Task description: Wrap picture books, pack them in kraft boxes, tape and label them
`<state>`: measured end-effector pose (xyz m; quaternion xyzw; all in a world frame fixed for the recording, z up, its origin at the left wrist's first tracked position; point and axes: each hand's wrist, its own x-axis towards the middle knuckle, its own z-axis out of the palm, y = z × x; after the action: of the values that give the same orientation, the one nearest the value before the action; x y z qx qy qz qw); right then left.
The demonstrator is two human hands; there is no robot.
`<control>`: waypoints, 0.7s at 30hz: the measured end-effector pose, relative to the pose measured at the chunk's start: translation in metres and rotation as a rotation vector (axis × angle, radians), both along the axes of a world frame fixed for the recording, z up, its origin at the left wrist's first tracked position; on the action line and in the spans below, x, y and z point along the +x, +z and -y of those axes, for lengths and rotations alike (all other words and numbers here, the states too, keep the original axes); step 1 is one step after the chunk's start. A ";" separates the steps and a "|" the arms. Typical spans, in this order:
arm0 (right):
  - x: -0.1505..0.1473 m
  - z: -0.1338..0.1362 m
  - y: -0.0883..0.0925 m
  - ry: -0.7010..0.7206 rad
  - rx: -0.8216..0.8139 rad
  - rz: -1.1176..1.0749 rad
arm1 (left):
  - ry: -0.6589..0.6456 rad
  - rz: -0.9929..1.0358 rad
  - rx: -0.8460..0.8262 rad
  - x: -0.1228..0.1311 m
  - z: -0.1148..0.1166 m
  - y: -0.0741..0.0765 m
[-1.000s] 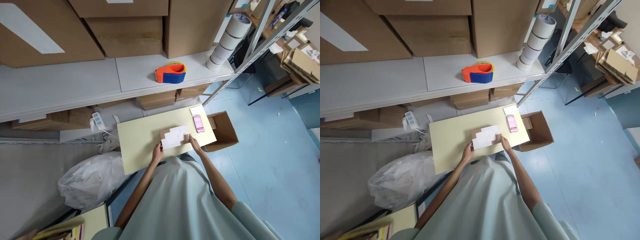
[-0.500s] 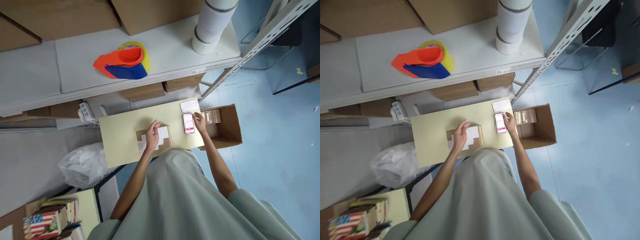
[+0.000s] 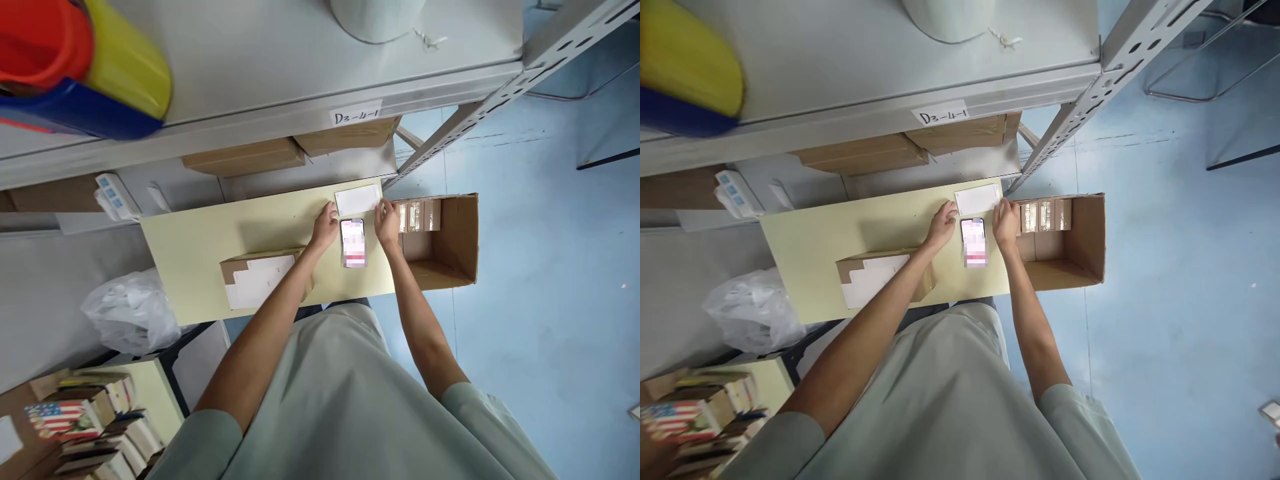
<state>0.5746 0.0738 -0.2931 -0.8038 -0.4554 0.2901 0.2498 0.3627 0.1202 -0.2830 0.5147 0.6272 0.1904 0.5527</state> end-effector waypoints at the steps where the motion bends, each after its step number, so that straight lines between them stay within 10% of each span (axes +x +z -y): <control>1: -0.001 0.000 0.001 0.008 0.008 0.018 | 0.002 0.010 0.010 0.002 -0.002 -0.002; 21: -0.019 -0.010 0.032 -0.054 0.020 0.110 | 0.179 -0.186 0.158 0.027 -0.004 0.019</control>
<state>0.5556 0.0834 -0.2609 -0.8279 -0.4496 0.2340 0.2400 0.3894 0.1244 -0.2637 0.5141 0.7021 0.2390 0.4310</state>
